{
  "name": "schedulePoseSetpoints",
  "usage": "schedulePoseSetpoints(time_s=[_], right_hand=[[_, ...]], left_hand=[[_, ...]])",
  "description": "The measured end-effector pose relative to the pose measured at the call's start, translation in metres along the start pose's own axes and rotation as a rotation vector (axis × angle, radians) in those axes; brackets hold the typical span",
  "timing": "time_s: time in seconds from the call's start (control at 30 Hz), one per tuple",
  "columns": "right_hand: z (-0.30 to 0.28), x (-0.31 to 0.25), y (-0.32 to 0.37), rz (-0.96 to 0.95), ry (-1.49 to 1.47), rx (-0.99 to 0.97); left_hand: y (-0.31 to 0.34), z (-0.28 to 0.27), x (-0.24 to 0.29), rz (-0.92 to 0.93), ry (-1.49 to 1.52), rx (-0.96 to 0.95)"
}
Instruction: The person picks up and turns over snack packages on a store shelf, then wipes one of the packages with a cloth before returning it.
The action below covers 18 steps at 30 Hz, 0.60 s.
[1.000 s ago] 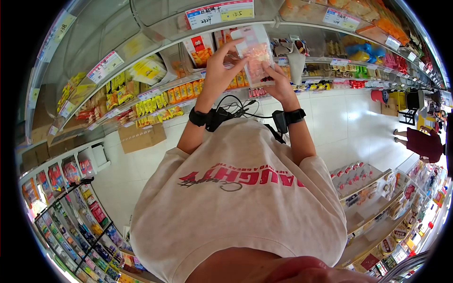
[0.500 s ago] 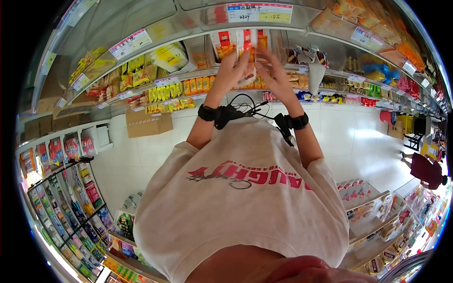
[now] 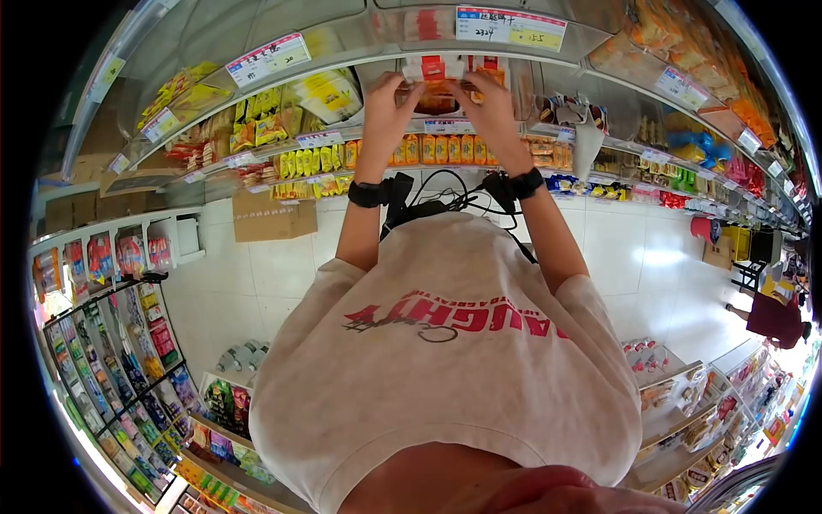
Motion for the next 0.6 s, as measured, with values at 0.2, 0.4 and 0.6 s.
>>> schedulePoseSetpoints(time_s=[0.2,0.4,0.6], right_hand=[[0.014,0.010,0.001,-0.121,0.086,0.101],[0.005,0.083,-0.003,0.184,0.111,0.047],[0.042,0.141,0.003,0.499,0.590,-0.432]], left_hand=[[0.001,-0.007,-0.002,0.051,-0.142,0.229],[0.009,0.004,-0.013,-0.047,-0.067,-0.020],[0.020,0.063,-0.021,0.141,-0.250,-0.318]])
Point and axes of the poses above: each hand's wrist, its own y-axis away from the middle knuckle, its own z-axis out of the palm, x = y × z, the point moved 7 cm from there along -y, towards the middle knuckle, and after that the axes turned 2 degrees about -x, right-handed, at the moved point
